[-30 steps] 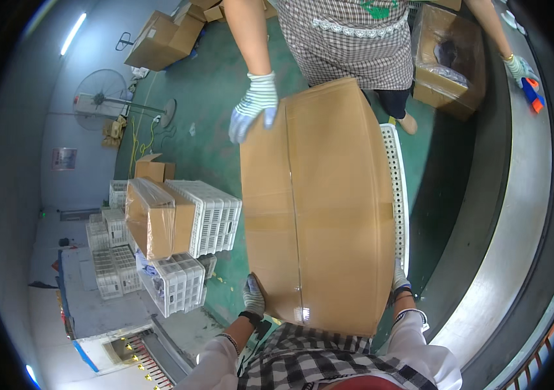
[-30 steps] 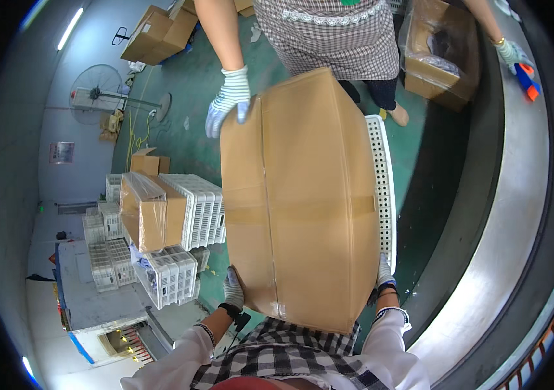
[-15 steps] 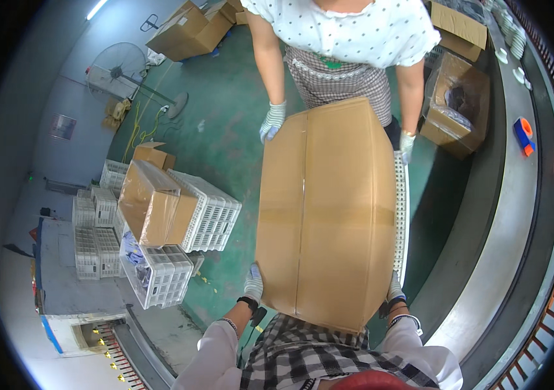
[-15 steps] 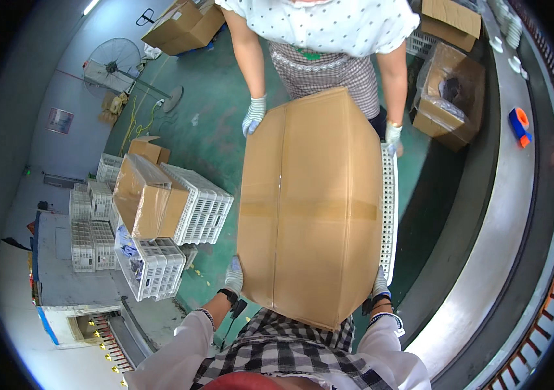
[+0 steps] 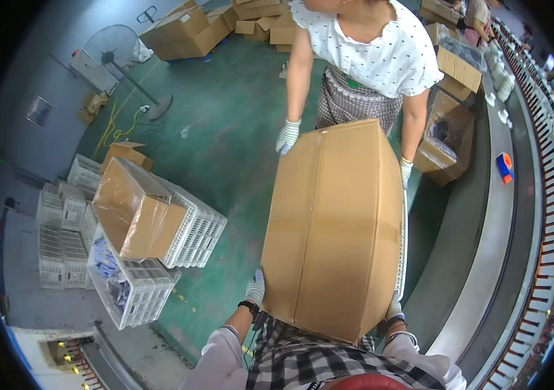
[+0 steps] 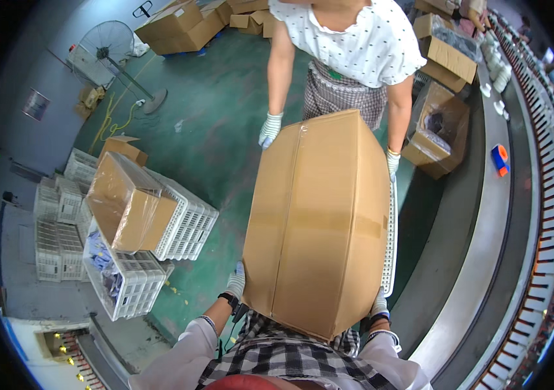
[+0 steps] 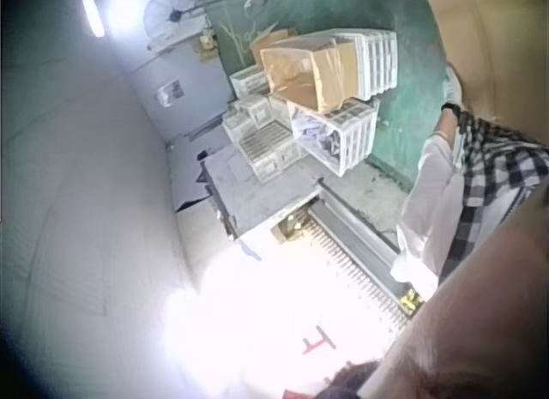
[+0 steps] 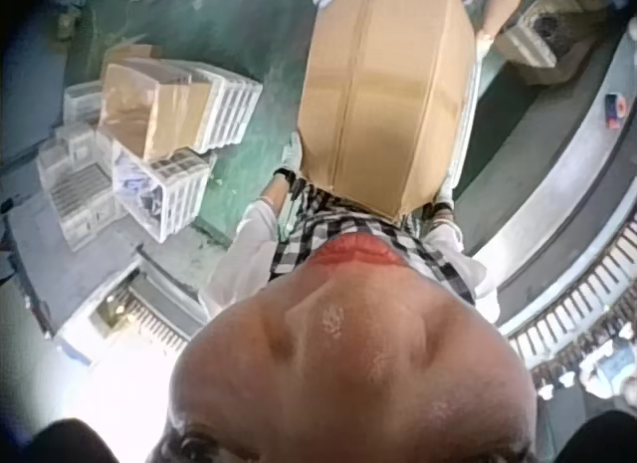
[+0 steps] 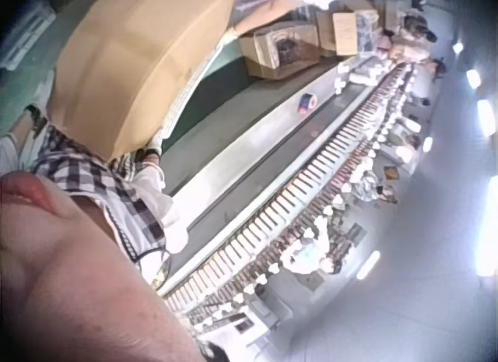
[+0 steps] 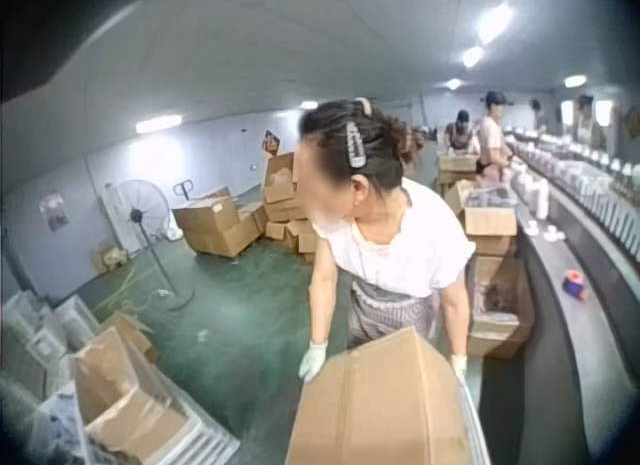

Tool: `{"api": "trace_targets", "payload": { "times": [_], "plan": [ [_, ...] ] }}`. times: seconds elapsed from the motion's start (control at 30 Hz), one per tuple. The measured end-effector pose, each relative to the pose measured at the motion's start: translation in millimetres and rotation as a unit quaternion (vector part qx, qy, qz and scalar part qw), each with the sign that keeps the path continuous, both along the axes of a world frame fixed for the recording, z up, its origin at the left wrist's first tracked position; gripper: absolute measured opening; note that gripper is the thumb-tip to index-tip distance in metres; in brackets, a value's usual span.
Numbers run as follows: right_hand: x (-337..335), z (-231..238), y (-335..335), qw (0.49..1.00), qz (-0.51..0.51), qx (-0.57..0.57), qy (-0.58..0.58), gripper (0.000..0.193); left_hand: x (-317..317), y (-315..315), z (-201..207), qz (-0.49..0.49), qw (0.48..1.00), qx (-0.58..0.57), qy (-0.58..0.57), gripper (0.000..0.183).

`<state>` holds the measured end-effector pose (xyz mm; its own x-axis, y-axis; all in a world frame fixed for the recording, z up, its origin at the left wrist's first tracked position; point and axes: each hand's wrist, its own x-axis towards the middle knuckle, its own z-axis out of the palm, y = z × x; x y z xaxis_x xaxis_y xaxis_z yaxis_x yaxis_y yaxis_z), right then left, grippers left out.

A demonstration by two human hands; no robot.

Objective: Packing gold-colored plastic or rubber products into cardboard boxes for shipping.

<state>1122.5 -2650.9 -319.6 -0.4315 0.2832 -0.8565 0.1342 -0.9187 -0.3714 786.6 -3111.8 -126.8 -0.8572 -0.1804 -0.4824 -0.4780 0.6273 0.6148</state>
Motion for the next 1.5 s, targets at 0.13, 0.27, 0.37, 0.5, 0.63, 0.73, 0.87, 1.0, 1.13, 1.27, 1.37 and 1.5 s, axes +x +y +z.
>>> {"api": "trace_targets", "payload": {
  "times": [0.13,0.27,0.37,0.5,0.63,0.73,0.87,1.0,1.13,1.27,1.37,1.5],
  "plan": [
    [-48.9,100.2,-95.6,0.996,-0.068,0.041,-0.041,0.077,-76.9,-45.3,-5.8,-0.049,0.998,-0.034,-0.008,0.081],
    [-84.9,173.2,-133.4,0.980,-0.020,0.169,-0.100,0.074,-141.6,-94.7,-2.6,-0.110,0.991,0.012,-0.077,0.087],
    [-155.0,204.1,-153.0,0.968,0.001,0.205,-0.142,0.073,-199.9,-138.0,-4.8,-0.103,0.990,0.057,-0.072,0.087],
    [-219.6,168.2,-144.4,0.959,0.001,0.275,-0.074,0.071,-274.4,-166.0,50.7,-0.088,0.991,0.094,-0.024,0.089],
    [-338.7,164.0,-157.7,0.967,0.082,0.229,-0.069,0.078,-340.8,-199.0,120.8,-0.061,0.993,0.046,-0.089,0.092],
    [-458.2,155.0,-154.7,0.968,0.122,0.221,0.003,0.073,-412.6,-232.5,122.6,-0.053,0.996,0.050,0.054,0.093],
    [-583.7,161.8,-185.3,0.983,0.121,0.138,-0.015,0.073,-492.0,-216.8,182.8,0.004,0.994,0.045,0.098,0.093],
    [-690.8,151.6,-133.5,0.980,0.113,0.158,0.049,0.071,-607.3,-171.2,186.2,-0.033,0.992,-0.105,0.069,0.096],
    [-816.1,232.0,-137.4,0.947,0.216,0.239,-0.021,0.076,-710.9,-190.1,173.2,0.019,0.995,-0.094,0.018,0.103],
    [-917.8,259.7,-59.2,0.860,0.307,0.360,-0.191,0.098,-811.7,-154.5,154.5,0.075,0.996,0.044,-0.031,0.095],
    [-1003.8,282.1,-11.6,0.866,0.286,0.349,-0.215,0.097,-883.2,-111.2,133.3,0.064,0.994,0.083,0.001,0.096],
    [-1133.8,290.0,31.1,0.863,0.286,0.384,-0.164,0.087,-987.8,-82.7,142.4,0.101,0.982,0.160,-0.020,0.090]
  ]
}}
